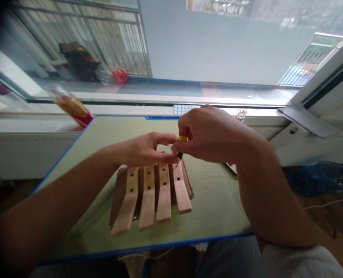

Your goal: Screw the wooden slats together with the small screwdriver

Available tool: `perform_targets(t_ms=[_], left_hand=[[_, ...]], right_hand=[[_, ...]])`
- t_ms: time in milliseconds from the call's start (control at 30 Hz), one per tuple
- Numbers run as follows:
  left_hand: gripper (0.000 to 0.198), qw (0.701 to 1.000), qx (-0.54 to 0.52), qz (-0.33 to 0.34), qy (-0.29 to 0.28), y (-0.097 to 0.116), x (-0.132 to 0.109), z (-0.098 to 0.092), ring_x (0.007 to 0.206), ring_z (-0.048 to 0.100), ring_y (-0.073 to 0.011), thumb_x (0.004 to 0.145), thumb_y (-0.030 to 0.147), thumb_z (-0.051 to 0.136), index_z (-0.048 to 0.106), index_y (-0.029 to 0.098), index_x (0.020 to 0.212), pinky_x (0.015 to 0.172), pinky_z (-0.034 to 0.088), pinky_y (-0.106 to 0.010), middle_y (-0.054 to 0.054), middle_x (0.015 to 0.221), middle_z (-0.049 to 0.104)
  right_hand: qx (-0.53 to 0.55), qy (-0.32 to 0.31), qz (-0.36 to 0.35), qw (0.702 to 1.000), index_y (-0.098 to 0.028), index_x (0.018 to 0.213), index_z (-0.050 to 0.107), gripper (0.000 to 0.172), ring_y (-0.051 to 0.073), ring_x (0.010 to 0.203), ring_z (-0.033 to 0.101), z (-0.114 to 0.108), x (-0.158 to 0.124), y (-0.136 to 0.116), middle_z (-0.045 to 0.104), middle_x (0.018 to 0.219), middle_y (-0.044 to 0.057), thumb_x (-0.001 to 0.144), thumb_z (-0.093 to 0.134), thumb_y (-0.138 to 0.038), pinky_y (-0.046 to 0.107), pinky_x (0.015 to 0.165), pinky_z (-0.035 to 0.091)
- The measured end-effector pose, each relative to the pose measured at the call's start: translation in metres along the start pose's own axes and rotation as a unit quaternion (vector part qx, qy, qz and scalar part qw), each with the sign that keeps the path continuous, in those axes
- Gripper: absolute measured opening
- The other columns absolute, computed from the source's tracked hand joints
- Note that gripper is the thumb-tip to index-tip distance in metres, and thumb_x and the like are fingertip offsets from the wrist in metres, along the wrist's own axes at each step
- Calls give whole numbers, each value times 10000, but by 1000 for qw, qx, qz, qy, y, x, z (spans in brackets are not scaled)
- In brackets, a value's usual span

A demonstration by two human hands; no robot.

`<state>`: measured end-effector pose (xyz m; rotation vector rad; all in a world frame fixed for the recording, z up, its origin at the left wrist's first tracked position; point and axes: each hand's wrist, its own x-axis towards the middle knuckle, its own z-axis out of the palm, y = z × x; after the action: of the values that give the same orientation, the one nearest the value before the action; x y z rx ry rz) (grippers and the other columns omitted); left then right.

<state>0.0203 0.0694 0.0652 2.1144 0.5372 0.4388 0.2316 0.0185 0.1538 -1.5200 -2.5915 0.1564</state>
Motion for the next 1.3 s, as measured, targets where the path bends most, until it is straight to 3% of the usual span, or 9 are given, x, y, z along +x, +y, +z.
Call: perform_targets(t_ms=[400,900,1000,1167,1300], left_hand=[[309,1000,-2,-12,8,-2,1,0,928,643,-182,906,489,728,757,195,998,847,478,-295,-36,1011,749],[276,1000,1,-4,1,-3,1,-1,1014,660,-206,905,465,742,797,219,1017,911,486,-317,-51,1075,756],[282,1000,-1,-9,4,-3,1,-1,1017,657,-208,902,471,740,803,222,1019,906,484,-315,-54,1089,756],[302,1000,5,4,12,-4,1,0,1096,644,-226,904,464,736,812,243,1097,991,464,-348,-61,1165,744],[273,1000,4,12,9,-5,1,0,1054,637,-217,906,457,737,824,260,1074,997,462,-357,-59,1122,746]], right_hand=[[-32,10,24,999,-236,618,633,332,115,499,357,3,3,-3,461,485,-44,813,729,-486,342,587,221],[-34,0,22,999,-236,589,629,409,116,515,341,4,4,1,459,489,-43,838,708,-550,342,584,204],[-34,-4,14,999,-246,677,692,369,116,516,398,3,3,4,544,543,-39,837,709,-578,331,574,233],[59,-43,-45,996,-317,1062,782,295,132,654,609,-5,-4,10,748,829,-34,834,753,-501,299,585,347],[67,-39,-66,995,-314,1003,818,206,119,648,622,-7,-9,9,762,830,-45,860,672,-287,291,591,373]])
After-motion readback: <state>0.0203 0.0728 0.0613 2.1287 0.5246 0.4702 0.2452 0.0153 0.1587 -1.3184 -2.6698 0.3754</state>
